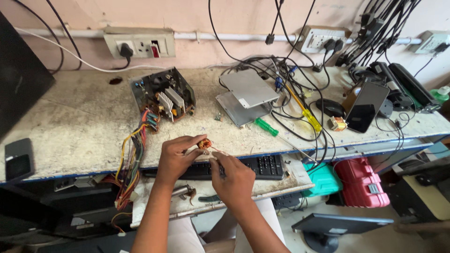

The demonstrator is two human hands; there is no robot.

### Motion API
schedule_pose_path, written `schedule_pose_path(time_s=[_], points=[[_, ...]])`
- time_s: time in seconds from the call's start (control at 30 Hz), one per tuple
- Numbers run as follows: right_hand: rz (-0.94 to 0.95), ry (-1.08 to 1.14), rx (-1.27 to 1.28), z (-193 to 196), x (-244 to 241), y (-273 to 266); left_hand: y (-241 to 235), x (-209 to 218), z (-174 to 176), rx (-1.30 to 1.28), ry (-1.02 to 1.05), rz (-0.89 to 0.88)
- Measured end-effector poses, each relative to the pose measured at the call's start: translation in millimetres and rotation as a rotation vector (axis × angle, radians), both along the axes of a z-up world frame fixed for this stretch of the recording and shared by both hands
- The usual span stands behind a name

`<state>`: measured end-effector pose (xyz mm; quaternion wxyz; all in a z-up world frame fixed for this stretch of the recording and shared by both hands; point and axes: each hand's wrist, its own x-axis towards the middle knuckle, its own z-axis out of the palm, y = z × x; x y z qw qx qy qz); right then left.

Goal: The person is working on a small electronic component, likely a transformer, by hand. They are carefully stripping the copper wire from the component's core. The workspace is cluttered with various electronic parts and tools.

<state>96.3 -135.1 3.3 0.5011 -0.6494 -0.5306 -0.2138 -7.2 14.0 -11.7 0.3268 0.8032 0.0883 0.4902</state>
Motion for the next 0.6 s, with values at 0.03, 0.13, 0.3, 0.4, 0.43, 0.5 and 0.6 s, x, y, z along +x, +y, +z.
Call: schedule_pose_path(time_s=[0.03,0.13,0.3,0.4,0.43,0.5,0.6], points=[[-0.009,-0.005,0.005,-0.2,1.1,-2.6,-0.4,0.6,-1.1,-0.010,0.030,0.008],[-0.021,-0.032,0.041,3.6,3.8,-5.5,-1.8,0.0,-1.2,-0.028,0.093,0.028],[-0.006,-0.083,0.085,14.5,6.7,4.5,-2.0,1.0,4.3,-0.032,0.121,0.027],[-0.011,-0.148,0.066,14.1,8.7,10.5,-4.1,0.2,2.4,-0.025,0.058,-0.054],[0.006,-0.131,0.039,13.6,9.9,12.0,-3.5,0.4,3.0,-0.014,0.059,-0.045],[0.041,-0.100,-0.015,11.2,14.4,13.3,-2.8,0.5,4.2,0.007,0.058,-0.025],[0.181,0.117,-0.096,0.2,26.2,9.3,-1.8,-0.4,3.8,-0.059,0.123,0.011]])
